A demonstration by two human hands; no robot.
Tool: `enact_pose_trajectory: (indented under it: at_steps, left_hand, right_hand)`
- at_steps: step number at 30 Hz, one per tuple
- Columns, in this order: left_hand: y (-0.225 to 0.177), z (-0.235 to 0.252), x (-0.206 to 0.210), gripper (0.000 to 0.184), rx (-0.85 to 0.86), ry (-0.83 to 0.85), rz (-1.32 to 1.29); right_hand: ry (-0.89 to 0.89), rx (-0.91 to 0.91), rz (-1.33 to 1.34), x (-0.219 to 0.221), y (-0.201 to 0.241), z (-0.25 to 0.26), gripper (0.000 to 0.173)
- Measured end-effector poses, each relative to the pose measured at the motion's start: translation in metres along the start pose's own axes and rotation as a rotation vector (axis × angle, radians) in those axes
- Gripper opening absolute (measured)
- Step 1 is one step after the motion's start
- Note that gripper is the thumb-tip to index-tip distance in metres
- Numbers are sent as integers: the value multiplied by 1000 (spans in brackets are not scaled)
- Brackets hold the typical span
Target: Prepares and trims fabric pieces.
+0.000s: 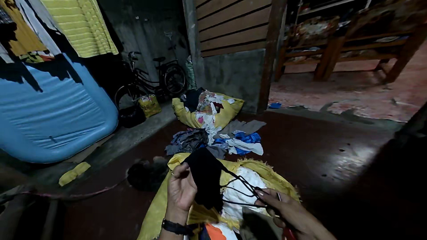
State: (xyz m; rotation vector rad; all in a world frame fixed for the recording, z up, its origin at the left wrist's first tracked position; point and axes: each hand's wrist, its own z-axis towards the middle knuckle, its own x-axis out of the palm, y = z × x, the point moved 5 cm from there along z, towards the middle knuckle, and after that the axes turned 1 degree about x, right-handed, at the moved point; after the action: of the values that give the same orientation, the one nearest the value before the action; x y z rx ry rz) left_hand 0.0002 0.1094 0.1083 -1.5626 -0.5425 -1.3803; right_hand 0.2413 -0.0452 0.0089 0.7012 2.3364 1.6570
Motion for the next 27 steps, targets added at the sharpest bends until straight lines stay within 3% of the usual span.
enact_pose_trajectory:
  at_steps: [3, 6, 9, 12, 14, 18, 27]
  left_hand:
    - [0, 3, -16, 19, 55, -31, -71]
    - [16, 3, -29, 29, -28, -174, 11]
    - [31, -2, -35, 38, -94, -175, 73]
    - [35, 0, -33, 56, -173, -211, 127]
    - [33, 2, -30, 59, -205, -133, 147]
    - [22, 3, -24, 70, -198, 10, 167]
    - [7, 0, -16, 67, -115, 121, 218]
  right_hand:
    - [-71, -24, 341, 3, 4, 3, 19]
    - [26, -108, 594, -2, 3, 14, 26]
    - [136, -190, 712, -2, 9, 14, 35]
    - [190, -196, 716, -2, 13, 10, 43]
    - [149, -177, 668, -4, 16, 7, 48]
    - [82, -197, 627, -14, 14, 13, 41]
    - [12, -230, 601, -12, 19, 7, 37]
